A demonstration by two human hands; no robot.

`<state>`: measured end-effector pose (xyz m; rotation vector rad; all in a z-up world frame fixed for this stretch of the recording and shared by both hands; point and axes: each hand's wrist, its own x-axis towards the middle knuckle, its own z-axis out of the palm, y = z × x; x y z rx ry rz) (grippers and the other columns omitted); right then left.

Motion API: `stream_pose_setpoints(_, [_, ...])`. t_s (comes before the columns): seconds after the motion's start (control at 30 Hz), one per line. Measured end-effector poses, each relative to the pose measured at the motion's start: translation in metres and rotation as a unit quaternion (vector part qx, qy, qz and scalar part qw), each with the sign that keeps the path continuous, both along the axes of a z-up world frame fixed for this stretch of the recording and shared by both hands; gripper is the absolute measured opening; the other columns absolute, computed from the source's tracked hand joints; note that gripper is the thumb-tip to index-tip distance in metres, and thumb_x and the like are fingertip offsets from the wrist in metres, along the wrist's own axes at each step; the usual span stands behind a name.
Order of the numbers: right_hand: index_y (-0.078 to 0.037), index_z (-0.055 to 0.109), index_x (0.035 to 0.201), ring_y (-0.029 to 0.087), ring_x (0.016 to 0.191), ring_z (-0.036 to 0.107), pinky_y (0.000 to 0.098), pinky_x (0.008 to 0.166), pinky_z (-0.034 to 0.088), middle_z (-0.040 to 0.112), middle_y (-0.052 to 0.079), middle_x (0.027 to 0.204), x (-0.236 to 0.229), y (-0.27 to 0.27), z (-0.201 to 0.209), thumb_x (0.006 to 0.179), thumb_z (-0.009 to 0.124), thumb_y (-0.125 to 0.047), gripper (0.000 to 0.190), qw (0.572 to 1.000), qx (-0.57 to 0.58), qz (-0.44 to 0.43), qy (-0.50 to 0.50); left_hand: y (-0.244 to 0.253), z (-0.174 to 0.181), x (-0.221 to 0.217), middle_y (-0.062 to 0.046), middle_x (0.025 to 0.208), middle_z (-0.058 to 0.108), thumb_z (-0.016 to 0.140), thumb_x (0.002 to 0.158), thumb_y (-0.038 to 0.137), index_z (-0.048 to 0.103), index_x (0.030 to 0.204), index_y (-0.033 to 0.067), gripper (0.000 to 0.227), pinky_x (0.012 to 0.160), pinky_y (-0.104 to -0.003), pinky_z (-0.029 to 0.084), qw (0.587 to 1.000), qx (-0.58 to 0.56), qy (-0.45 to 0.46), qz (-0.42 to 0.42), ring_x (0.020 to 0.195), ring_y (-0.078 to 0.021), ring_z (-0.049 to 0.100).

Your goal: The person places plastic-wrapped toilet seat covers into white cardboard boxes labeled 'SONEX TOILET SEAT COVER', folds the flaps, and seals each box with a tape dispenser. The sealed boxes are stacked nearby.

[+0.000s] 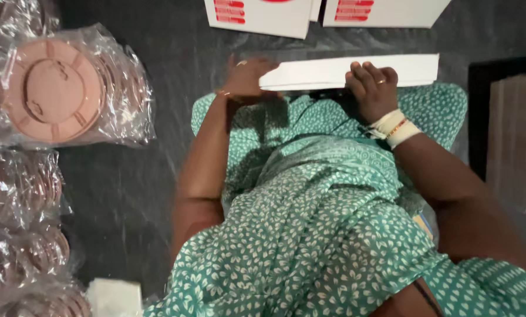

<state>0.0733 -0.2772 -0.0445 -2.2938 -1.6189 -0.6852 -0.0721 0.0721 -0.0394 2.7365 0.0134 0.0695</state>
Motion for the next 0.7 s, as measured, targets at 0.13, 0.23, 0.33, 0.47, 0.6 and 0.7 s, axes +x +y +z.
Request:
stream_pose_setpoints(0.13, [-0.014, 0.064, 0.134, 0.023, 0.136, 0.058, 0.0463, 0.109, 0.039, 0.063, 0.004, 0.148, -0.006, -0.003, -0.008, 0.106, 0.074, -0.017, 0.031, 1.000, 0.002, -0.009, -0.024, -0.069, 0.029, 0.038, -0.029, 0.122, 0.061, 0.086, 0.077, 0.053, 0.042, 0.156, 0.0113, 0.100, 0.095, -0.056, 0.044, 0.995, -0.011, 0.041, -0.088, 0.111, -0.0465, 0.059])
stream_pose_setpoints(0.23, [-0.011, 0.065, 0.138, 0.026, 0.133, 0.058, 0.0483, 0.108, 0.040, 0.065, 0.008, 0.146, -0.003, -0.003, -0.007, 0.100, 0.076, -0.020, 0.041, 0.999, 0.026, 0.022, 0.013, -0.120, 0.021, 0.071, -0.024, 0.120, 0.062, 0.082, 0.081, 0.047, 0.040, 0.154, 0.0081, 0.093, 0.089, -0.053, 0.048, 0.985, 0.035, -0.090, -0.144, 0.105, -0.0423, 0.063])
stream_pose_setpoints(0.33, [-0.014, 0.064, 0.135, 0.025, 0.131, 0.060, 0.0508, 0.109, 0.039, 0.066, 0.007, 0.137, 0.015, -0.012, 0.008, 0.096, 0.082, -0.031, 0.046, 0.991, -0.014, -0.019, 0.130, -0.133, 0.014, 0.088, -0.021, 0.120, 0.062, 0.079, 0.089, 0.045, 0.040, 0.154, 0.0096, 0.084, 0.091, -0.051, 0.049, 0.972, 0.080, -0.142, -0.168, 0.102, -0.0385, 0.064])
stream_pose_setpoints(0.47, [-0.013, 0.064, 0.141, 0.029, 0.119, 0.061, 0.0523, 0.101, 0.038, 0.066, 0.013, 0.134, 0.046, -0.017, 0.057, 0.067, 0.086, -0.064, 0.093, 0.990, -0.089, -0.100, 0.041, -0.117, 0.032, 0.083, -0.020, 0.118, 0.062, 0.077, 0.089, 0.045, 0.041, 0.154, 0.0127, 0.081, 0.092, -0.048, 0.050, 0.960, 0.112, -0.181, -0.179, 0.106, -0.0373, 0.065])
stream_pose_setpoints(0.6, [-0.014, 0.062, 0.140, 0.032, 0.121, 0.060, 0.0553, 0.117, 0.037, 0.065, 0.012, 0.128, 0.053, -0.015, 0.083, 0.075, 0.088, -0.062, 0.085, 0.973, -0.142, -0.065, 0.170, -0.117, 0.049, 0.057, -0.025, 0.126, 0.061, 0.075, 0.090, 0.044, 0.040, 0.155, 0.0084, 0.082, 0.088, -0.049, 0.049, 0.968, 0.136, -0.160, -0.141, 0.105, -0.0377, 0.064])
stream_pose_setpoints(0.7, [-0.010, 0.061, 0.137, 0.035, 0.129, 0.056, 0.0563, 0.116, 0.033, 0.064, 0.015, 0.131, 0.043, -0.008, 0.055, 0.077, 0.086, -0.061, 0.083, 0.987, -0.124, -0.079, 0.069, -0.127, 0.037, 0.050, -0.022, 0.131, 0.060, 0.073, 0.089, 0.035, 0.035, 0.157, 0.0060, 0.083, 0.092, -0.049, 0.049, 0.967, 0.155, -0.178, -0.093, 0.113, -0.0366, 0.064])
